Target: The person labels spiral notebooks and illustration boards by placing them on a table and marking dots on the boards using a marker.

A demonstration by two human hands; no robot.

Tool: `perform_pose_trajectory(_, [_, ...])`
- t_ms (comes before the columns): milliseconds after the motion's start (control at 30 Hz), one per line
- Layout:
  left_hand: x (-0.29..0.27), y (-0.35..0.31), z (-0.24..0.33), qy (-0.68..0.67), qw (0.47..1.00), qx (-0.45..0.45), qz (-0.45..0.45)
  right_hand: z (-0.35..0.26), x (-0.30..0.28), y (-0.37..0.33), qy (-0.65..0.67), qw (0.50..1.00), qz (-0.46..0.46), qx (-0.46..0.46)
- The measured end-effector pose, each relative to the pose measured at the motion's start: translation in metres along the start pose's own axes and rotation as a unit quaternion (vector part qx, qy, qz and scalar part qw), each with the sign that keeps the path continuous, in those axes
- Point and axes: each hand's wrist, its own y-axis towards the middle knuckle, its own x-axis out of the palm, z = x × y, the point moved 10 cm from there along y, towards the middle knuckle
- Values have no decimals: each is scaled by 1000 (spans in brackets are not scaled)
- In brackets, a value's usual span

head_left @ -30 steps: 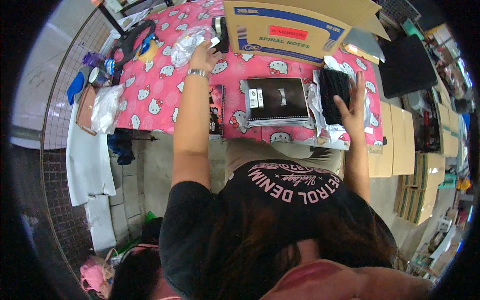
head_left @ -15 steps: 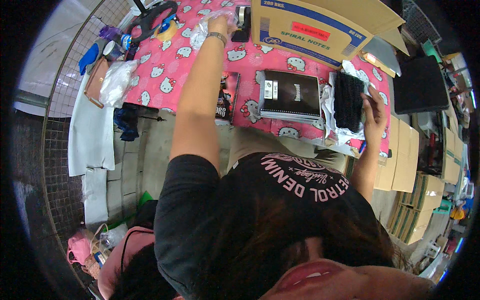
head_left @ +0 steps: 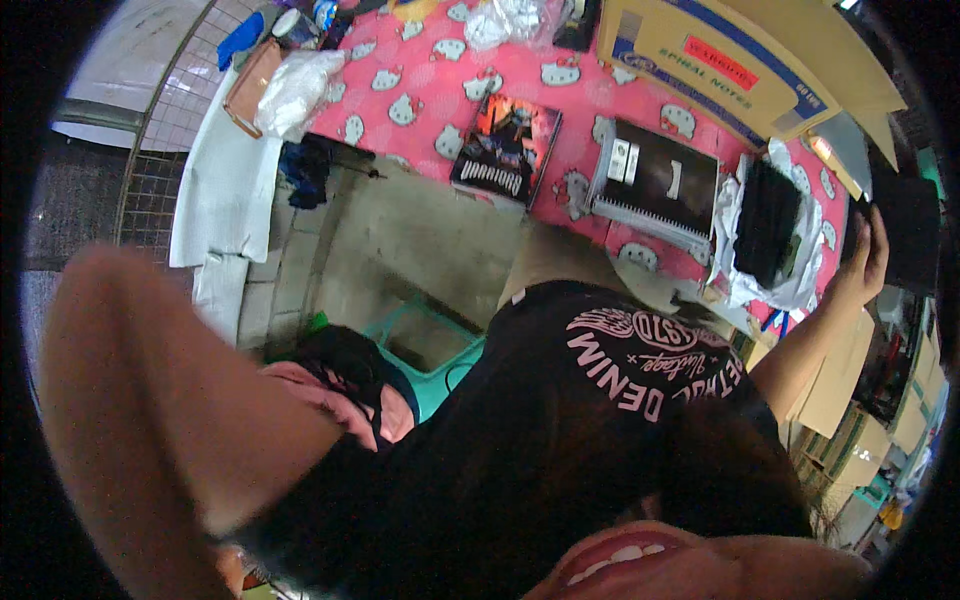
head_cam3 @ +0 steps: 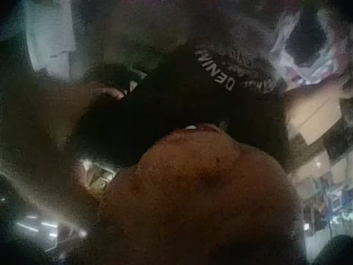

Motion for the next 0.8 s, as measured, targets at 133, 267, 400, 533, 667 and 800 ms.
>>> perform_pose_trajectory(133, [-39,-36,-17,103,994,-22,13,-9,24,8,-10,998,-40,-39])
perform_pose_trajectory(267, [-47,-56,-24,157,987,-31,7,20,14,6,-12,998,-56,-2])
perform_pose_trajectory(400, [-52,-65,-23,192,981,-26,6,88,2,2,-202,966,-145,78])
perform_pose_trajectory(533, [-25,-61,-35,195,981,-11,-3,174,-47,-29,-433,866,-167,187])
perform_pose_trajectory(667, [-10,-52,-16,209,978,17,-5,244,-35,-75,-491,820,-260,138])
perform_pose_trajectory(800, [30,-38,-17,187,981,42,-16,228,-44,-77,-490,818,-249,171])
